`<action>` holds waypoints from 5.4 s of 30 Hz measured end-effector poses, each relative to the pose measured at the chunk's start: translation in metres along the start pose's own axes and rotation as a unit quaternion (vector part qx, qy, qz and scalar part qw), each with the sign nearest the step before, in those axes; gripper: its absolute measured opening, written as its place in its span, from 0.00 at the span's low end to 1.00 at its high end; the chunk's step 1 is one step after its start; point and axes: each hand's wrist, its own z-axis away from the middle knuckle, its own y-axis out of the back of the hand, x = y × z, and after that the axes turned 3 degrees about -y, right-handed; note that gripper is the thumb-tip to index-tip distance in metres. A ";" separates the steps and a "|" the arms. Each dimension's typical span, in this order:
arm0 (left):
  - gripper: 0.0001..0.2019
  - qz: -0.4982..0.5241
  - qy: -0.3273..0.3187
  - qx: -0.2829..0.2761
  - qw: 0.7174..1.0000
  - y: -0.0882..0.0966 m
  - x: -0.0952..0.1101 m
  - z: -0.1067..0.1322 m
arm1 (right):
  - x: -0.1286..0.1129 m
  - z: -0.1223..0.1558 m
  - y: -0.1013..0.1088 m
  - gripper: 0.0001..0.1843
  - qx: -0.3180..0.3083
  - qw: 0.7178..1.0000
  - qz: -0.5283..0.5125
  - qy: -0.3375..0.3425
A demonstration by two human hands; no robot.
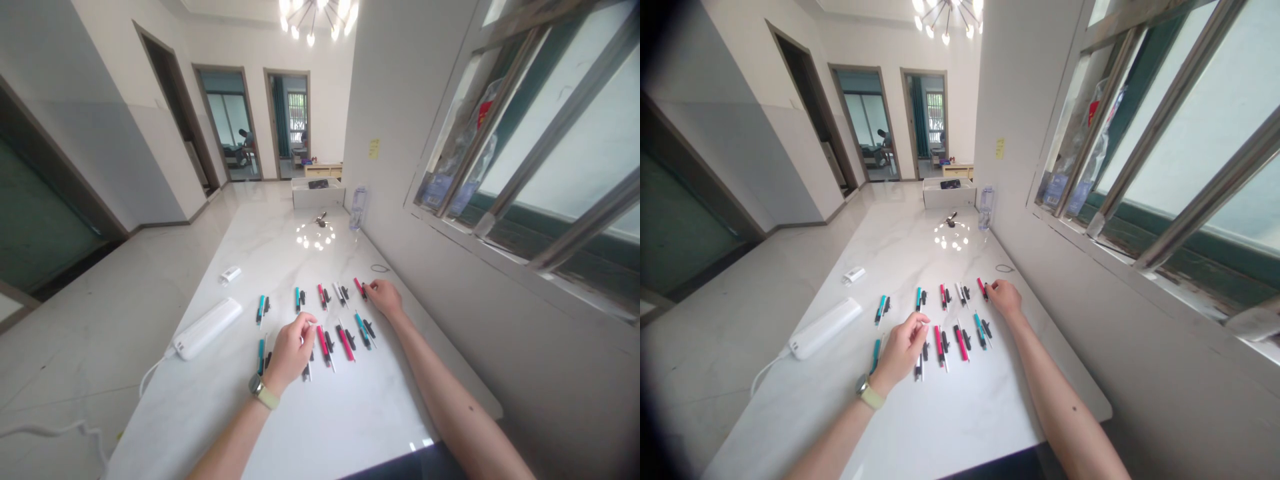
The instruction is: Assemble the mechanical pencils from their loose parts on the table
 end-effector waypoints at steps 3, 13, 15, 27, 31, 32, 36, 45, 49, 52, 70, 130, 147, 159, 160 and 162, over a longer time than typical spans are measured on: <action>0.07 -0.001 -0.001 0.001 1.000 -0.001 -0.001 0.000 | -0.001 0.000 -0.001 0.19 0.001 1.000 0.003 -0.001; 0.08 0.010 0.011 -0.008 1.000 -0.003 -0.003 0.000 | -0.003 0.002 0.004 0.19 0.013 1.000 -0.012 0.003; 0.08 0.015 0.016 -0.009 1.000 -0.003 -0.003 0.001 | -0.002 0.002 0.005 0.19 0.015 1.000 -0.019 0.006; 0.08 0.028 0.012 -0.003 1.000 -0.003 -0.002 0.000 | 0.014 -0.005 0.012 0.19 0.001 0.992 -0.118 0.054; 0.08 0.027 0.010 0.000 1.000 -0.003 -0.003 0.000 | 0.020 -0.007 0.013 0.19 -0.014 0.990 -0.135 0.051; 0.08 0.027 0.009 -0.001 1.000 -0.002 -0.003 0.000 | 0.021 -0.007 0.013 0.19 -0.017 0.989 -0.139 0.049; 0.08 0.024 0.008 -0.010 1.000 -0.002 -0.003 0.000 | 0.023 -0.006 0.014 0.15 -0.028 0.986 -0.158 0.042; 0.09 0.025 0.010 -0.013 1.000 -0.003 -0.004 0.000 | 0.021 -0.006 0.016 0.14 -0.026 0.989 -0.121 0.074; 0.09 0.022 0.003 -0.015 1.000 -0.002 -0.003 0.000 | 0.020 -0.005 0.015 0.09 -0.021 0.989 -0.101 0.106; 0.09 0.026 0.001 -0.014 1.000 -0.002 -0.002 0.000 | 0.019 -0.006 0.015 0.12 -0.011 0.991 -0.091 0.101; 0.08 0.019 -0.010 -0.014 1.000 0.001 0.000 0.000 | 0.020 0.002 0.025 0.15 -0.075 0.988 -0.011 0.137; 0.07 -0.010 -0.027 -0.032 0.999 0.000 -0.007 0.001 | 0.018 0.017 0.030 0.16 -0.121 0.985 0.040 0.114; 0.08 -0.014 -0.044 -0.023 0.999 0.001 0.000 0.001 | 0.013 0.001 0.011 0.15 -0.023 0.990 -0.034 0.134; 0.08 -0.019 -0.047 -0.022 0.999 0.003 0.002 0.001 | 0.011 0.008 0.022 0.17 0.001 0.992 -0.025 0.125; 0.08 -0.019 -0.047 -0.020 0.999 0.003 0.002 0.001 | 0.010 0.010 0.023 0.17 0.000 0.992 -0.025 0.127; 0.08 -0.019 -0.048 -0.018 0.998 0.003 0.003 0.001 | 0.009 0.011 0.024 0.18 -0.003 0.991 -0.023 0.129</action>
